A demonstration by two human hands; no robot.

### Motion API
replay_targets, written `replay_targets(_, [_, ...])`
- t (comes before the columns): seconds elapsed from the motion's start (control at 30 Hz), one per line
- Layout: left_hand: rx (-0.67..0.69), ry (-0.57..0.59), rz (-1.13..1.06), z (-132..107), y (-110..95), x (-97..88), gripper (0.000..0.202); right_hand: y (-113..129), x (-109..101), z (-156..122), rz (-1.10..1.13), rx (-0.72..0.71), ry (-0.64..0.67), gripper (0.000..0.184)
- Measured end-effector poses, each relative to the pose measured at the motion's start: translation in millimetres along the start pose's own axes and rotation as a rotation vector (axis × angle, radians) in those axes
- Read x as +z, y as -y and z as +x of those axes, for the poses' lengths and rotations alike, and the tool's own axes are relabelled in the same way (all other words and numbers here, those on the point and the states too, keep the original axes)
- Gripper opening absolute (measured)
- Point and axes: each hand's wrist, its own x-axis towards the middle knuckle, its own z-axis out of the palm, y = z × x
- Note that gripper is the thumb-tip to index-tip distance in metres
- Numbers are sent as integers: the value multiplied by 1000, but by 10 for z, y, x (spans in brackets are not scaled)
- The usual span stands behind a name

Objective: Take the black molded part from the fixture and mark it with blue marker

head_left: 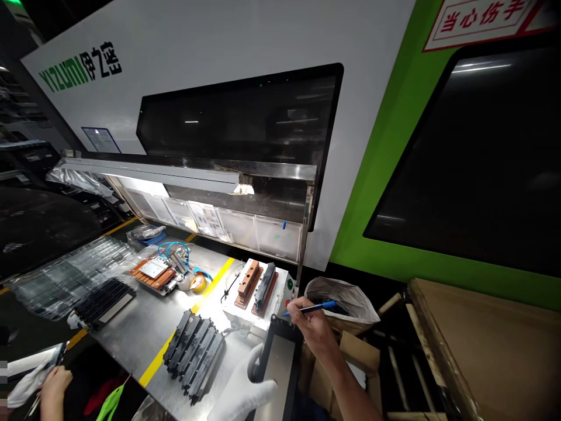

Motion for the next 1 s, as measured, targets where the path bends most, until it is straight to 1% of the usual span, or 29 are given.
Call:
replay_targets(0.03, [-7, -5, -5, -5, 11, -13, 65, 23, 30, 21, -19, -4, 21, 43])
replay_targets(0.13, [-21, -15, -22, -19, 47, -60, 55, 39, 96, 69, -63, -1, 64, 43])
replay_targets(0.2, [-23, -21, -46, -19, 62, -78, 53, 15, 114, 88, -70, 12, 57, 45])
replay_targets(0.23, [-21, -26, -61, -15, 64, -79, 54, 0, 115, 90, -64, 23, 26, 46])
replay_targets(0.33, [-7, -44, -120, 8, 48, -45, 61, -20, 79, 45, -24, 49, -144, 48])
replay_targets(0.37, [0, -52, -146, 19, 36, -24, 64, -12, 57, 3, -10, 50, -195, 46])
replay_targets(0.43, [19, -77, -198, 48, 7, 20, 69, 20, 13, -130, -13, 40, -228, 39])
replay_targets(0.5, [32, -113, -285, 84, -29, 55, 72, 51, -15, -327, -45, 34, -206, 32])
replay_targets(0.57, [32, -154, -416, 125, -70, 70, 79, 49, -15, -565, -76, 25, -150, 26])
replay_targets(0.63, [32, -200, -540, 163, -109, 63, 85, 9, 9, -807, -107, -28, -98, 23])
replay_targets(0.67, [33, -219, -576, 179, -124, 54, 85, -20, 24, -918, -133, -75, -80, 21])
replay_targets(0.77, [17, -262, -597, 219, -149, 24, 77, -88, 62, -1165, -244, -217, -101, 14])
replay_targets(0.87, [-15, -270, -584, 250, -160, 24, 72, -67, 75, -1253, -307, -253, -138, 13])
replay_targets(1.0, [-21, -298, -579, 281, -216, 102, 64, 22, 73, -1214, -318, -233, -169, 16])
